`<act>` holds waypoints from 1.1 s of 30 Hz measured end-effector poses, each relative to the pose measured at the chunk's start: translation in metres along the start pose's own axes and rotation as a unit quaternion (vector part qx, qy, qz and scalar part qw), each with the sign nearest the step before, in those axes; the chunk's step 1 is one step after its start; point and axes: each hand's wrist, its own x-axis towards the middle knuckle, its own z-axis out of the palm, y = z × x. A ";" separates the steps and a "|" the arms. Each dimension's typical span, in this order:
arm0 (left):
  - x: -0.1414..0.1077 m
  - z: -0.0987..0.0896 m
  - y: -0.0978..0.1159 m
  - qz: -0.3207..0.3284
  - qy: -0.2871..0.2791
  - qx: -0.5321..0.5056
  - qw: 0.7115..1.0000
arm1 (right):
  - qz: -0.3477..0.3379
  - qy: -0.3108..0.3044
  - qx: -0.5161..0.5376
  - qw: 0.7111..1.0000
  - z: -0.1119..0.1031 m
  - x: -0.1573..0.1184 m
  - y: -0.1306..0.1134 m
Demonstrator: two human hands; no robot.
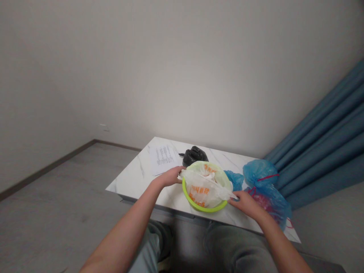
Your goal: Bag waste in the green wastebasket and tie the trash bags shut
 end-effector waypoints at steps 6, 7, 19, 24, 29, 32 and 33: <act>0.002 0.009 0.007 -0.047 0.068 0.128 0.988 | 0.057 0.014 -0.186 0.981 0.015 -0.009 -0.023; 0.002 0.009 0.007 -0.050 0.075 0.142 0.986 | 0.069 0.021 -0.215 0.974 0.018 -0.010 -0.027; -0.043 0.013 0.010 -0.030 -0.015 -0.022 0.999 | 0.105 0.076 -0.146 0.981 0.039 -0.011 -0.031; -0.046 0.025 0.015 -0.032 -0.021 0.012 0.999 | 0.043 0.064 -0.057 0.995 0.032 -0.011 -0.035; -0.044 0.029 0.023 0.009 0.040 0.078 0.996 | 0.029 0.074 -0.022 0.997 0.031 -0.011 -0.027; -0.042 0.033 0.031 0.045 0.084 0.127 0.987 | 0.020 0.080 -0.022 0.996 0.031 -0.012 -0.017; -0.041 0.035 0.034 0.049 0.089 0.141 0.985 | 0.023 0.083 -0.030 0.996 0.031 -0.013 -0.014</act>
